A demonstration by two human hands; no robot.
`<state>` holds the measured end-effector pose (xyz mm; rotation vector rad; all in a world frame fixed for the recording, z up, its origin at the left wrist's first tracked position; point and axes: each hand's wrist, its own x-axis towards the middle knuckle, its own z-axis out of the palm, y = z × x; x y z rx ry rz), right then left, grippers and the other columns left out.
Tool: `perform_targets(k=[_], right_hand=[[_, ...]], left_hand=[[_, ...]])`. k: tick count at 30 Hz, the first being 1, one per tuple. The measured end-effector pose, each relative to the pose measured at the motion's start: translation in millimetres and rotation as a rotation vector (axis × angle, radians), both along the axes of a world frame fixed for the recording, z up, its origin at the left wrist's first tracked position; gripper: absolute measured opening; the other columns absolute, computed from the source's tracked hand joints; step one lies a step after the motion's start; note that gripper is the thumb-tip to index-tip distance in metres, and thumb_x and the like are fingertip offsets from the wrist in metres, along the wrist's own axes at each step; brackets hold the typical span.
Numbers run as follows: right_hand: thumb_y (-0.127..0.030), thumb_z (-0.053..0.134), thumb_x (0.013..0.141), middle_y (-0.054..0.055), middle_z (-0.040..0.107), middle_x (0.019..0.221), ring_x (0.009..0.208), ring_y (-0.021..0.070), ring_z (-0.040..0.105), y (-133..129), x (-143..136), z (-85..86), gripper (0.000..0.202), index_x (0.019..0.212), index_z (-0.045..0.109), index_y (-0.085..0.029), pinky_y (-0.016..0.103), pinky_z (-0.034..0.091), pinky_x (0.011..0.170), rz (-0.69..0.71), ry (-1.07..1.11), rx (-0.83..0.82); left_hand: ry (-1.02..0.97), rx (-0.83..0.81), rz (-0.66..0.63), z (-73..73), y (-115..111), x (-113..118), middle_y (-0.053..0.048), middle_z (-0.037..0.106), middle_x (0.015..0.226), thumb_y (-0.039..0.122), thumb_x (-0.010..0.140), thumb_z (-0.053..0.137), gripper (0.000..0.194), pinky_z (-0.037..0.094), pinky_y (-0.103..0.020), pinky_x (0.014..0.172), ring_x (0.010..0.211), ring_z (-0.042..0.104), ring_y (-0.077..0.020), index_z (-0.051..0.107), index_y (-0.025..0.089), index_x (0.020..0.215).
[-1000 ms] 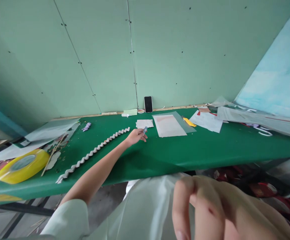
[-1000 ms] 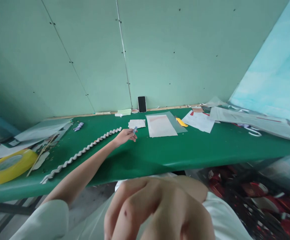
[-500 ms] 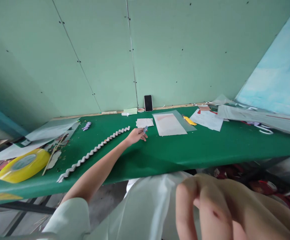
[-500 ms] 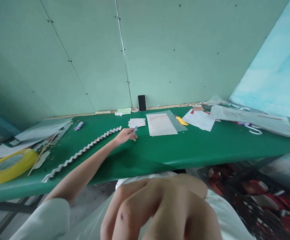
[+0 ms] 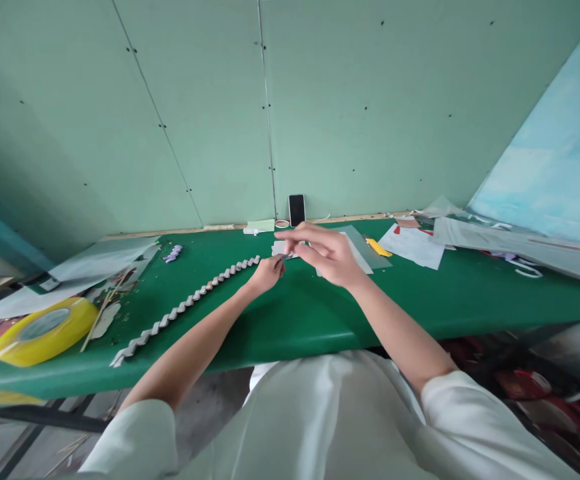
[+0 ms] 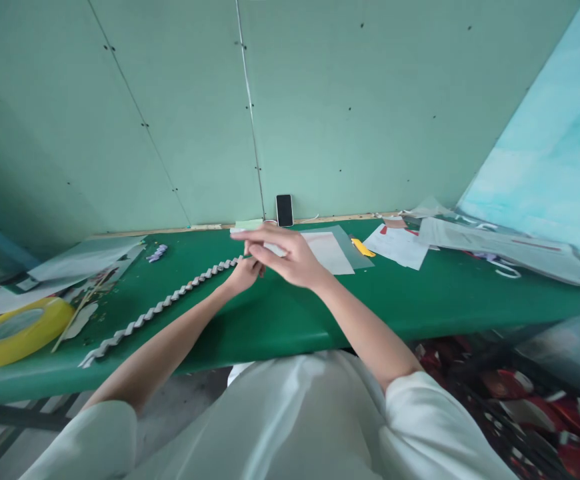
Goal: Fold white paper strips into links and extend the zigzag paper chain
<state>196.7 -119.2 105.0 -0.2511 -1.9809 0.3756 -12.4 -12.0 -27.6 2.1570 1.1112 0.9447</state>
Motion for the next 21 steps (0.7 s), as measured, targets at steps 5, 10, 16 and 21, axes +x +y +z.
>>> perform_targets(k=[5,10,16,21], right_hand=[[-0.045,0.077,0.093,0.011,0.072,0.116,0.108,0.0264,0.068,106.2,11.7,-84.8,0.046,0.133,0.072,-0.024,0.043,0.059,0.093,-0.251,-0.293,-0.219],[-0.037,0.081,0.09,0.011,0.077,0.1,0.095,0.0268,0.072,129.5,23.5,-137.5,0.025,0.108,0.081,-0.019,0.041,0.059,0.088,-0.273,-0.368,-0.235],[-0.037,0.078,0.093,0.011,0.079,0.103,0.092,0.026,0.074,124.8,24.7,-142.5,0.026,0.112,0.081,-0.019,0.038,0.059,0.086,-0.273,-0.283,-0.188],[-0.038,0.073,0.096,0.01,0.081,0.104,0.095,0.0263,0.076,125.2,24.4,-143.2,0.021,0.106,0.083,-0.022,0.039,0.059,0.09,-0.27,-0.251,-0.193]], left_hand=[[0.205,0.149,-0.058,3.2,0.1,-7.1,-0.006,0.069,0.084,0.002,0.088,0.047,0.034,0.049,-0.028,0.073,0.068,0.062,-0.0168,0.064,0.015,0.114],[0.239,0.111,-0.073,0.4,-1.4,-7.4,-0.006,0.07,0.084,0.009,0.097,0.043,0.022,0.046,-0.027,0.067,0.068,0.064,-0.0185,0.053,0.017,0.116],[0.225,0.107,-0.091,4.3,-4.1,-5.1,-0.006,0.071,0.085,0.014,0.1,0.041,0.013,0.045,-0.027,0.067,0.07,0.065,-0.0192,0.051,0.021,0.103],[0.231,0.115,-0.099,2.0,-1.0,-6.8,-0.006,0.072,0.087,0.008,0.096,0.042,0.018,0.044,-0.027,0.067,0.071,0.066,-0.019,0.052,0.022,0.104]])
